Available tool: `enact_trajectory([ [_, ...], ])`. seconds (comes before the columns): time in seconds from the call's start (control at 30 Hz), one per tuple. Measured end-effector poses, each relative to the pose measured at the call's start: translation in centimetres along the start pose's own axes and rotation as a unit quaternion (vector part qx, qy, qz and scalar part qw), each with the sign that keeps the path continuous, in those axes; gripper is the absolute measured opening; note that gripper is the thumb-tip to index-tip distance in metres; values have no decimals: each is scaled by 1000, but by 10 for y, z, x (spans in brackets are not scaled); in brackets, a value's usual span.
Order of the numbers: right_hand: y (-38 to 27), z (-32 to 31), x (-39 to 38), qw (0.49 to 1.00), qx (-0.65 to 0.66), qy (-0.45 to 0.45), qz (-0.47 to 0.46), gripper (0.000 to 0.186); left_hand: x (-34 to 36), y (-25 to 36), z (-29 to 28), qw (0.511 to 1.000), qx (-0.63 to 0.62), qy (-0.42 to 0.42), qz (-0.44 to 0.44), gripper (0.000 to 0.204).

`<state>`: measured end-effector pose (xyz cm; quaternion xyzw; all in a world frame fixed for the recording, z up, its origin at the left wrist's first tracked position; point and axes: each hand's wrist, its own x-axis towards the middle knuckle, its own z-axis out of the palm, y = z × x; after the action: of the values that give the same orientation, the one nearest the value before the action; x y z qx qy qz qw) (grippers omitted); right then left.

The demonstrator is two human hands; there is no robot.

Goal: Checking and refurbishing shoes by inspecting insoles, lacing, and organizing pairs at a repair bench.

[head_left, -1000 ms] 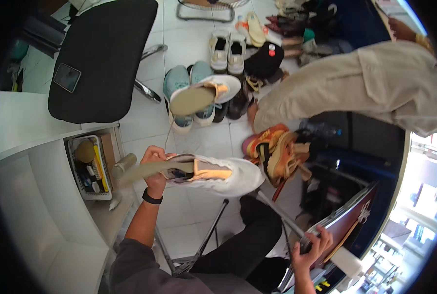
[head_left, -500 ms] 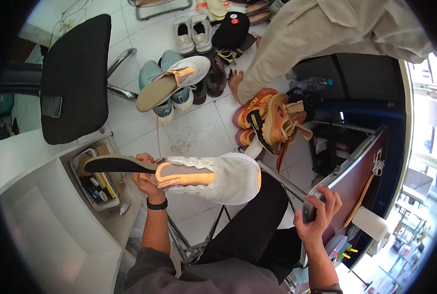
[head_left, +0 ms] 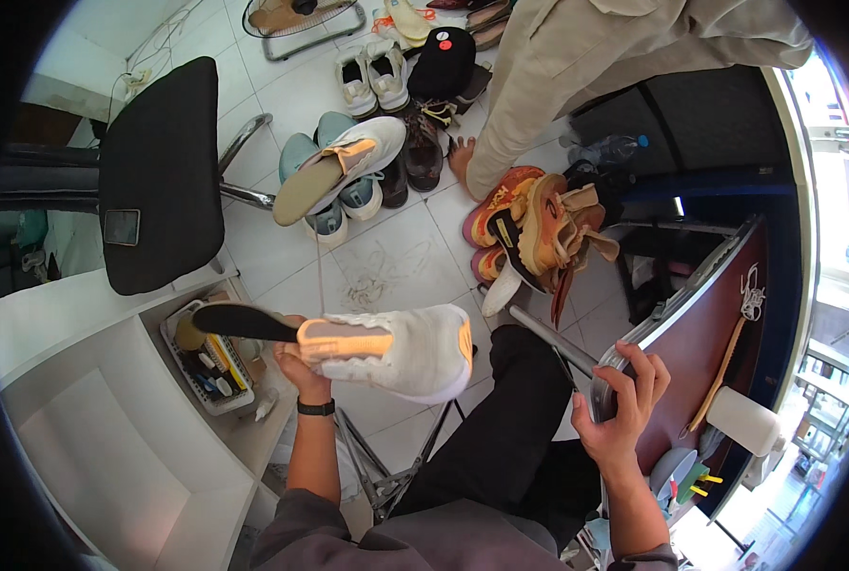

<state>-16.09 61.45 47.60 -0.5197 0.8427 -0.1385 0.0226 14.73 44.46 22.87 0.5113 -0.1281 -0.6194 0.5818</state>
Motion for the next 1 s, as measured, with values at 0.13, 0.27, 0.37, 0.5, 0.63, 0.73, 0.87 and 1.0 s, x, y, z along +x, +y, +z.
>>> enact_trajectory([
  [0.13, 0, 1, 0, 1000, -1, -5, -8, 35, -1, -40, -53, 991, 120, 51, 12, 17],
  [0.27, 1, 2, -1, 1000, -11, -6, -6, 32, -3, -96, -101, 971, 230, 63, 16, 20],
  [0.37, 3, 3, -3, 1000, -22, -8, -10, 30, -4, -126, -122, 946, 318, 51, 48, 20],
  [0.5, 3, 5, -4, 1000, -27, -4, 1, 27, -15, -162, -136, 900, 428, 83, 23, 16],
  [0.63, 3, 4, -3, 999, -39, -9, -7, 26, -30, -191, -148, 877, 454, 159, -23, 15],
  [0.73, 2, 4, -3, 998, -53, -11, -15, 26, -41, -204, -149, 921, 311, 234, -18, 16],
  [0.87, 3, 5, -5, 998, -57, -14, -6, 24, -37, -212, -127, 940, 261, 214, 47, 19],
  [1.0, 3, 6, -6, 998, -64, -14, 9, 24, -17, -226, -86, 917, 351, 123, 147, 17],
])
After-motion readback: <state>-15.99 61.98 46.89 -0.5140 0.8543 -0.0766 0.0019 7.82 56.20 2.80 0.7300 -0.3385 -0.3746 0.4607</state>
